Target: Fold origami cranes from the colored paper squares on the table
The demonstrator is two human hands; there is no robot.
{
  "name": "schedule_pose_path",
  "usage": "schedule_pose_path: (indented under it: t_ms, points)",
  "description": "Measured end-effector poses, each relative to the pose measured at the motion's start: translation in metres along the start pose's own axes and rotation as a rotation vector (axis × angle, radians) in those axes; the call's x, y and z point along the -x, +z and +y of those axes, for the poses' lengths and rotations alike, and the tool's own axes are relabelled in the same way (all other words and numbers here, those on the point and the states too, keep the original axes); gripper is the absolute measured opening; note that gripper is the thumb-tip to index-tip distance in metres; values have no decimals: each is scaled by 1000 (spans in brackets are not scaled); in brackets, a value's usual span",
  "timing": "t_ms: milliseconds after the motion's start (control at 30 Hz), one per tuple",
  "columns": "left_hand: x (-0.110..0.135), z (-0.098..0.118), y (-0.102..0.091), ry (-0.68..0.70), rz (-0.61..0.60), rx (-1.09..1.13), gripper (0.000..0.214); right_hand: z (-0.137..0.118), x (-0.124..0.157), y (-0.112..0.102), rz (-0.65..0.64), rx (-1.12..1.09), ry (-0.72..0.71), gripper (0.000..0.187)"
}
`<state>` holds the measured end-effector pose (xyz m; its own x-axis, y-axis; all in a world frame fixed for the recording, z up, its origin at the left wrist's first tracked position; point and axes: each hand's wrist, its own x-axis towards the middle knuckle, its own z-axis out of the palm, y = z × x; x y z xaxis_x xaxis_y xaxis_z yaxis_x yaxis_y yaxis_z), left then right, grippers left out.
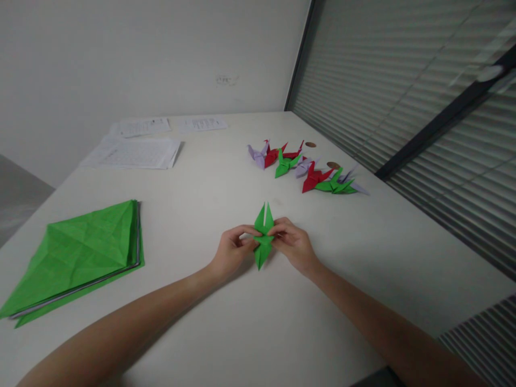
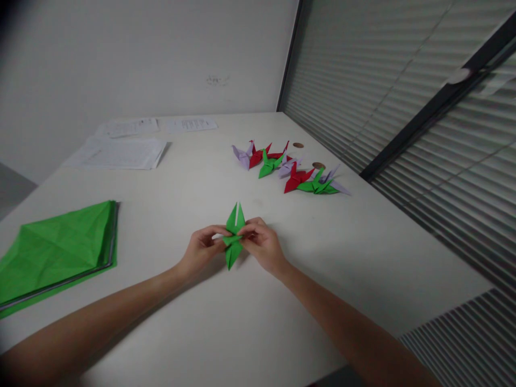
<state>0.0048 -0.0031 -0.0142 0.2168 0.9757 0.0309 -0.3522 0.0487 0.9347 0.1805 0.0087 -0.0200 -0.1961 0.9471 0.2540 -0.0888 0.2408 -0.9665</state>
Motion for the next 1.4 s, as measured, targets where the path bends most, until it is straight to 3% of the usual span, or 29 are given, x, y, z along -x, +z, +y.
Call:
schedule_pose_path:
  t_ms: [233,467,700,900,1100,1300,1400]
  points:
    - [0,1,0,-105,66,80,25,2,4,-2,-99,27,42,15]
    - [1,8,3,-205,101,197,30,-6,3,-4,-127,125,-46,19]
    - [0,5,3,-153,88,97,40,-3,2,3,-27,59,23,19]
    - [1,4,1,-113,35,148,69,-4,1,8,66,-72,102,51]
    - [-1,1,-1,-118,78,-8,40,-5,2,10,49,-98,107,53]
    - [-2,2,-3,-99,103,-38,36,0,2,7,-23,-25,222,32]
    - [-1,2,-3,-106,97,-41,36,1,1,6,-10,41,238,36]
